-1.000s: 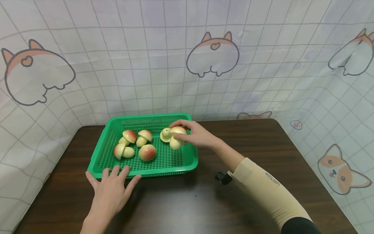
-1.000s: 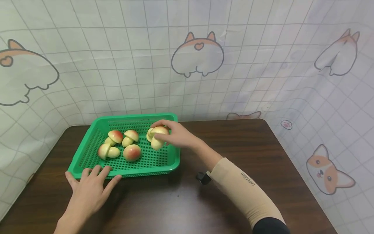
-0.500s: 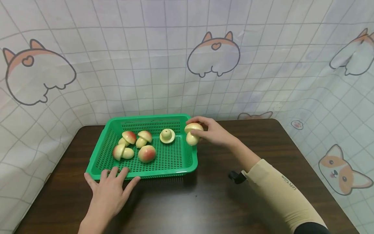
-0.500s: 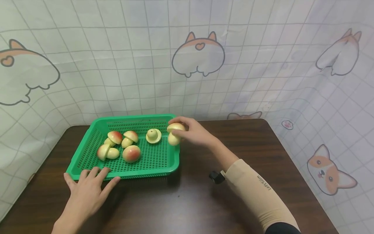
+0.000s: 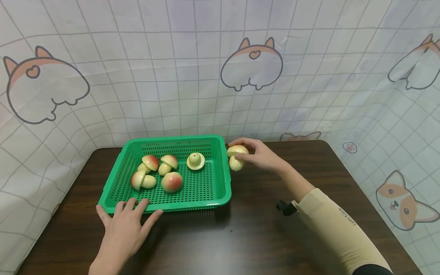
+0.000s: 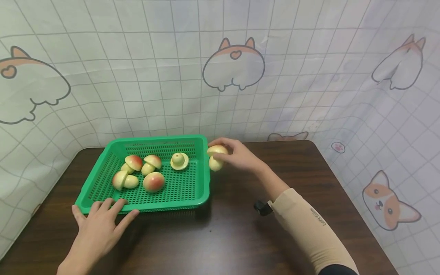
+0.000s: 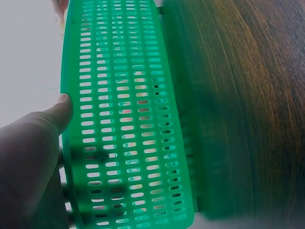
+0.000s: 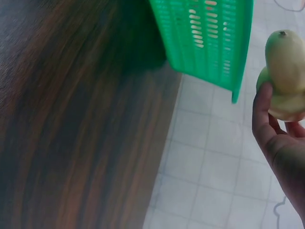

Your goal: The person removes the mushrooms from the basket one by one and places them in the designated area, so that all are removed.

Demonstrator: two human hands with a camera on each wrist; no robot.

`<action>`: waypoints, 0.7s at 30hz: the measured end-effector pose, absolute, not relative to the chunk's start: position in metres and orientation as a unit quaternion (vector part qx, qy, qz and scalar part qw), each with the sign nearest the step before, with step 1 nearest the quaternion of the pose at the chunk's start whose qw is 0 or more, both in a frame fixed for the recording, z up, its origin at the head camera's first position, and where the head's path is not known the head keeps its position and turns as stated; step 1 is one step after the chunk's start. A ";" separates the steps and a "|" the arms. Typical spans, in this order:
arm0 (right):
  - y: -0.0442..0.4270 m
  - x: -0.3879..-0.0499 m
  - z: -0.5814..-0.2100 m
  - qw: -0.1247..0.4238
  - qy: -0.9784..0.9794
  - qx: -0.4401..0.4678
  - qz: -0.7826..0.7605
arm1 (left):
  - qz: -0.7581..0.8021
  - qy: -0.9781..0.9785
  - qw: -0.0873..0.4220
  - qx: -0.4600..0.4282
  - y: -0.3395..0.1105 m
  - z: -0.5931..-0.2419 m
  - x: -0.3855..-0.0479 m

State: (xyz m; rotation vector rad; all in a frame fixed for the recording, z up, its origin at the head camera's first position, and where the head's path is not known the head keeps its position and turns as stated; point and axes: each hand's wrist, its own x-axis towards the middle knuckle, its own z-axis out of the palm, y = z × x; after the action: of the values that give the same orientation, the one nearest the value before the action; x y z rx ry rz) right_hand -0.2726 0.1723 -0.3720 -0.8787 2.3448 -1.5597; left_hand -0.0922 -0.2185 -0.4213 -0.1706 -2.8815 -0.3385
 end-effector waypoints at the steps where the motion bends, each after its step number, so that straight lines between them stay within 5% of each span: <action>1: 0.174 -0.273 -0.374 0.094 0.793 -0.298 -0.523 | -0.117 -0.984 0.118 -0.058 -0.219 -0.421 -0.092; 21: 0.191 -0.295 -0.412 0.116 0.807 -0.282 -0.506 | -0.122 -0.986 0.107 -0.046 -0.220 -0.417 -0.087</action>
State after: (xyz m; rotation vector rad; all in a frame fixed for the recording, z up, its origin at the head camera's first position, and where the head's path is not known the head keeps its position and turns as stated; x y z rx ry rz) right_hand -0.2946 0.1908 -0.4122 -0.8251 2.3637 -1.4834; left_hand -0.0873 -0.2198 -0.4169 -0.1353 -2.9013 -0.3605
